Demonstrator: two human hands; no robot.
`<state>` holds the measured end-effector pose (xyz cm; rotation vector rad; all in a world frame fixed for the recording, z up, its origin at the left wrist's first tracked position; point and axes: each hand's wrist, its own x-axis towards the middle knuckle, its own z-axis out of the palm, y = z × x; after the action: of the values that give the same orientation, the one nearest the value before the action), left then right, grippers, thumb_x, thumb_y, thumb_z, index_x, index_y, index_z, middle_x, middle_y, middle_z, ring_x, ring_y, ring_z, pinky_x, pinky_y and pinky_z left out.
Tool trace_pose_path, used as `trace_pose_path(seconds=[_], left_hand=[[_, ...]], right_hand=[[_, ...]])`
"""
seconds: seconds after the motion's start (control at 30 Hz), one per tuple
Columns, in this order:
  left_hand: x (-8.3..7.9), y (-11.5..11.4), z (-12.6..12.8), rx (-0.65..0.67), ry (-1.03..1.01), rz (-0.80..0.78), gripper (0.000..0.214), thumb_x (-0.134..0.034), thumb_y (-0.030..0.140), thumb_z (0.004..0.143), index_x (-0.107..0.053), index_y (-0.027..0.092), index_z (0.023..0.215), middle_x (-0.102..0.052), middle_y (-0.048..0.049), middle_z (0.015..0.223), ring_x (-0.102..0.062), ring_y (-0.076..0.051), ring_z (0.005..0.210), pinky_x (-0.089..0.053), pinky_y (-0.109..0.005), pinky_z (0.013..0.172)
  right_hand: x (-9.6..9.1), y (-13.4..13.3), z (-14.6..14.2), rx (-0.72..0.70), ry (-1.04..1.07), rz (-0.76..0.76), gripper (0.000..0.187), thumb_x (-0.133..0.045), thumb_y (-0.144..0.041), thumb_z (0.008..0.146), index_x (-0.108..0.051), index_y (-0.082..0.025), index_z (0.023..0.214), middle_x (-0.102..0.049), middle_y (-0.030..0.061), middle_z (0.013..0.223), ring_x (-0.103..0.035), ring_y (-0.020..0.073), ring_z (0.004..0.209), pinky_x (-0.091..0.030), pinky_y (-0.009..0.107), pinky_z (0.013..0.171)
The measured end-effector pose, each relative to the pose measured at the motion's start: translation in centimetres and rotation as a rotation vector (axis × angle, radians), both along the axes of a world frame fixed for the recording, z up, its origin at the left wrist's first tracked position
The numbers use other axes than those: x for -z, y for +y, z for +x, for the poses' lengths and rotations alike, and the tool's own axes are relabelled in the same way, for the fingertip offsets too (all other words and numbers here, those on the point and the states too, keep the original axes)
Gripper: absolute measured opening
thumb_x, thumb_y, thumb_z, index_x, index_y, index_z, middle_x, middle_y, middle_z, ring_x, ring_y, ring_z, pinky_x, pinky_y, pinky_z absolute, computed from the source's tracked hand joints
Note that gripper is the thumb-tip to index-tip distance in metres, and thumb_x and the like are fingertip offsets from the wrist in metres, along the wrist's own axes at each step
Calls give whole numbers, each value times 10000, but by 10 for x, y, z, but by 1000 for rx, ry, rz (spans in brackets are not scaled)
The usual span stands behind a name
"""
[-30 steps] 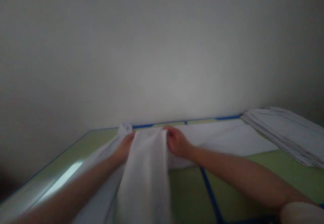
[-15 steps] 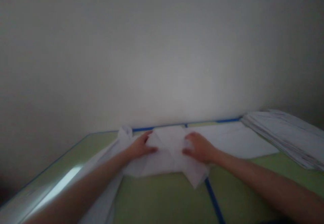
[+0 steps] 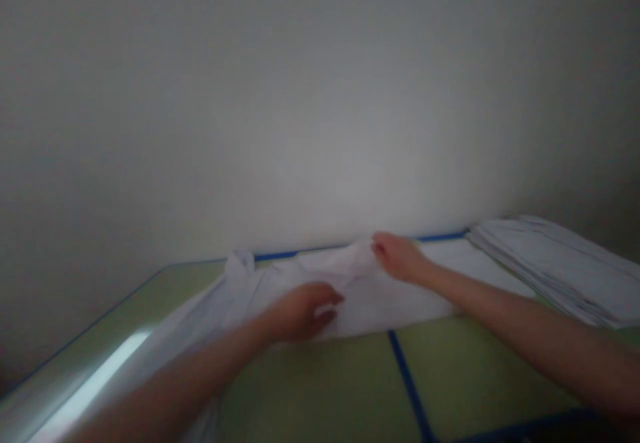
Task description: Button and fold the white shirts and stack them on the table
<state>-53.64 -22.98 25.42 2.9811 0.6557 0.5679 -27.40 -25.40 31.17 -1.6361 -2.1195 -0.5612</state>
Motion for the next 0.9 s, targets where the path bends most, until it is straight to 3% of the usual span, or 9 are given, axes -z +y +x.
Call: trace_pose_path(seconds=[0.1,0.23,0.33,0.4,0.53,0.63,0.73,0.9], left_hand=[[0,3,27,161,143,9,424,-407,256,858,-463,246,1277,-481,-56,1314,-428,-205,1210,-310,-365,1035],[9,37,33,26,224,32,629,-418,376,856,-196,218,1423,-122,-65,1499,-154,-247,1359,-168,-402,1104],[16,63,21,-16,258,3,758,-419,514,831,-94,202,1441,-34,-68,1502,-73,-238,1372,-147,-381,1112],[21,73,16,-49,255,-22,740,-366,536,849,-96,183,1440,-67,-73,1498,-64,-214,1374,-136,-359,1115],[27,80,18,-155,219,-20,638,-217,506,900,-170,153,1429,-138,-84,1489,-81,-203,1373,-109,-364,1115],[29,75,22,-221,169,30,618,-205,507,901,-220,169,1419,-217,-92,1472,-194,-225,1350,-159,-376,1101],[29,64,23,-253,158,68,567,-229,524,890,-384,225,1345,-408,-83,1383,-371,-249,1263,-256,-388,1055],[24,46,16,-306,217,32,587,-279,585,851,-463,232,1282,-556,-95,1234,-489,-262,1151,-347,-382,980]], right_hand=[[-64,43,9,65,40,138,228,-322,-272,902,-518,-155,887,-599,91,894,-519,167,783,-330,262,651],[-138,76,21,63,83,269,230,-322,-265,898,-519,-146,900,-590,103,905,-509,177,793,-334,267,653],[-172,68,40,-78,89,316,240,-340,-285,891,-533,-143,879,-583,84,855,-497,165,768,-342,261,657],[-179,51,59,-201,88,264,248,-371,-317,880,-548,-143,876,-579,63,823,-493,154,749,-353,256,660],[-158,4,115,-305,171,-51,330,-439,-442,838,-588,-157,913,-584,31,774,-516,153,721,-396,266,664],[-120,-36,159,-277,259,-338,381,-494,-501,800,-614,-191,989,-621,45,884,-552,190,851,-426,315,769],[-77,-73,192,-280,284,-578,371,-521,-494,794,-627,-221,1023,-587,59,1124,-516,234,1058,-390,371,907],[-20,-107,217,-277,295,-847,392,-524,-498,785,-639,-215,1031,-579,69,1163,-524,256,1081,-389,380,933]])
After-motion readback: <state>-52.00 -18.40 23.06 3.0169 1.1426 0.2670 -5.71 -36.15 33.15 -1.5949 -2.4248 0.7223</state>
